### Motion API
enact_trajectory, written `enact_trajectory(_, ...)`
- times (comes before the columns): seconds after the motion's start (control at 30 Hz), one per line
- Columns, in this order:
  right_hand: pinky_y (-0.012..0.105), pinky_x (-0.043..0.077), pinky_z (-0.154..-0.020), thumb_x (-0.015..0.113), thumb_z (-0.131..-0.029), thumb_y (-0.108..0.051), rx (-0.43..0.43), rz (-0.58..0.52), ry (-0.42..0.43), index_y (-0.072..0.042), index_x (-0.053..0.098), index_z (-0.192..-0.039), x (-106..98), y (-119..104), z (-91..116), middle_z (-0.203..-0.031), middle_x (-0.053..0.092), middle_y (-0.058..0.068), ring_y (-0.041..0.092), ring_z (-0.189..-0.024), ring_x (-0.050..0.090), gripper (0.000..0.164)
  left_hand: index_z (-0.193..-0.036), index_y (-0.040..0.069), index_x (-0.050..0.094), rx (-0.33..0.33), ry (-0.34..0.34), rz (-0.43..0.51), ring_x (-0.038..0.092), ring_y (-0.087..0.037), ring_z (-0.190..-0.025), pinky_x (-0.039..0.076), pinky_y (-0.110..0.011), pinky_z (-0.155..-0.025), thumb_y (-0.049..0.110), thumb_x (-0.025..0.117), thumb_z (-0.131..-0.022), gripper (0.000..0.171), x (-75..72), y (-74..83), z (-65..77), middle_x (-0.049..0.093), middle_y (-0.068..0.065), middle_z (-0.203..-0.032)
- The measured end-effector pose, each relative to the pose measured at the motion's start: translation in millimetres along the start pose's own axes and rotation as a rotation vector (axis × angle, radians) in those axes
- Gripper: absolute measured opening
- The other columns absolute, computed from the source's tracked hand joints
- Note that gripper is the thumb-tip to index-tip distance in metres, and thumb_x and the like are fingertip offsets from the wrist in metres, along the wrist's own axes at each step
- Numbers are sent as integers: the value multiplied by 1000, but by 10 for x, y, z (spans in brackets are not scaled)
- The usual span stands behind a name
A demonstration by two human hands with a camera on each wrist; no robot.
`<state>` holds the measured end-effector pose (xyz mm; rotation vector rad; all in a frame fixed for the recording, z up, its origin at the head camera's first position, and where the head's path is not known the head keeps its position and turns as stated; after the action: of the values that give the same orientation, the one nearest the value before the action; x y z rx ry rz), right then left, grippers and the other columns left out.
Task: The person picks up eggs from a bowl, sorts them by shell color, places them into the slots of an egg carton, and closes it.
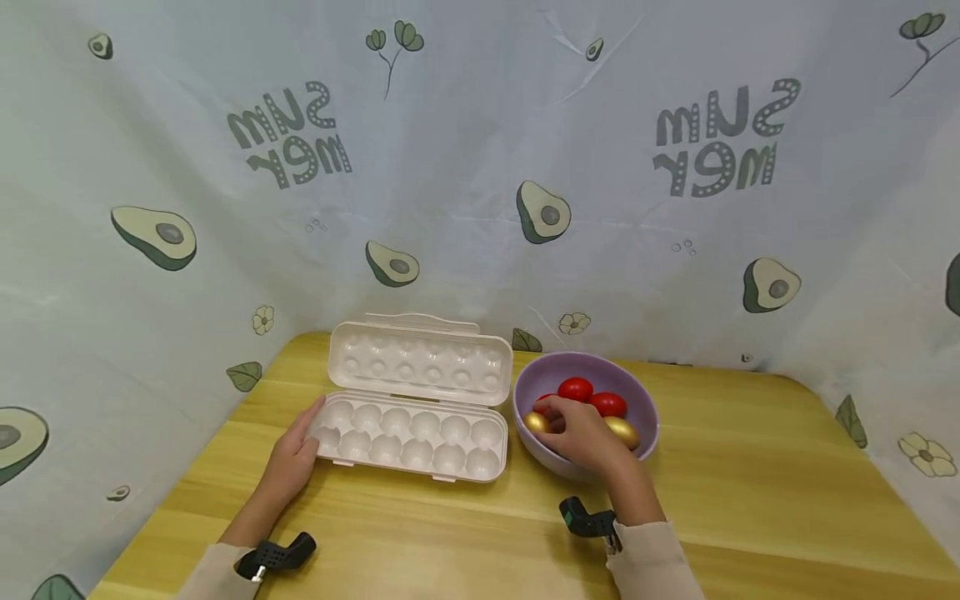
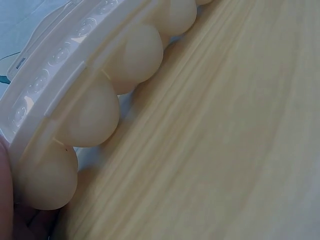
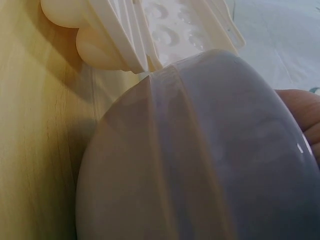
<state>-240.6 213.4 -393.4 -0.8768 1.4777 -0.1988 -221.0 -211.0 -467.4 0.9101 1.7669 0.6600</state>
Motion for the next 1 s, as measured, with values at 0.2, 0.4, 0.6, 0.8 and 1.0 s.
enact_trajectory(0.2,33,52,-80,69,-78,-28,11,30,18,-16,64,-104,16,54,101,-97,64,-6,12,-89,61,29,-140,7,31,0,-14,-34,28,-33,-130,24,-49,-105,-3,38,-82,59,62,23,48,32,-17,-142)
enact_trajectory(0.4,31,52,-80,68,-77,-32,-12,-3,29,-15,64,-106,35,41,27,-98,64,-6,10,-89,62,33,-139,3,33,18,29,-71,29,-34,-129,26,-49,-104,-4,37,-81,58,-29,73,18,34,-18,-140)
enact_trajectory(0.6,29,52,-79,70,-76,-29,-12,26,59,-19,64,-105,-29,43,-32,-97,63,-9,8,-87,61,32,-139,3,32,4,11,-44,30,-32,-129,27,-48,-104,-3,37,-82,57,-23,63,-30,34,-18,-140)
enact_trajectory(0.8,31,52,-79,70,-76,-30,-32,23,67,-15,64,-107,-46,30,-45,-98,63,-5,10,-88,60,35,-138,2,33,10,33,-42,31,-32,-128,27,-48,-104,-4,37,-82,57,-18,59,-62,36,-18,-139)
enact_trajectory(1.0,31,52,-79,71,-75,-31,-18,28,76,-15,63,-109,-19,34,1,-100,62,-4,11,-90,59,38,-139,3,33,5,19,-52,30,-33,-128,27,-48,-104,-4,37,-81,58,-1,42,-39,35,-19,-139)
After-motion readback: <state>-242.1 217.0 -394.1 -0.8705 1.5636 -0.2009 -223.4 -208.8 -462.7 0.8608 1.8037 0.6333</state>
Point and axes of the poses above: each hand's wrist, its own z-axis away from the middle knuckle, its own x-axis out of the palm, y = z × x, the point moved 1 cm from there along -z, towards the middle knuckle
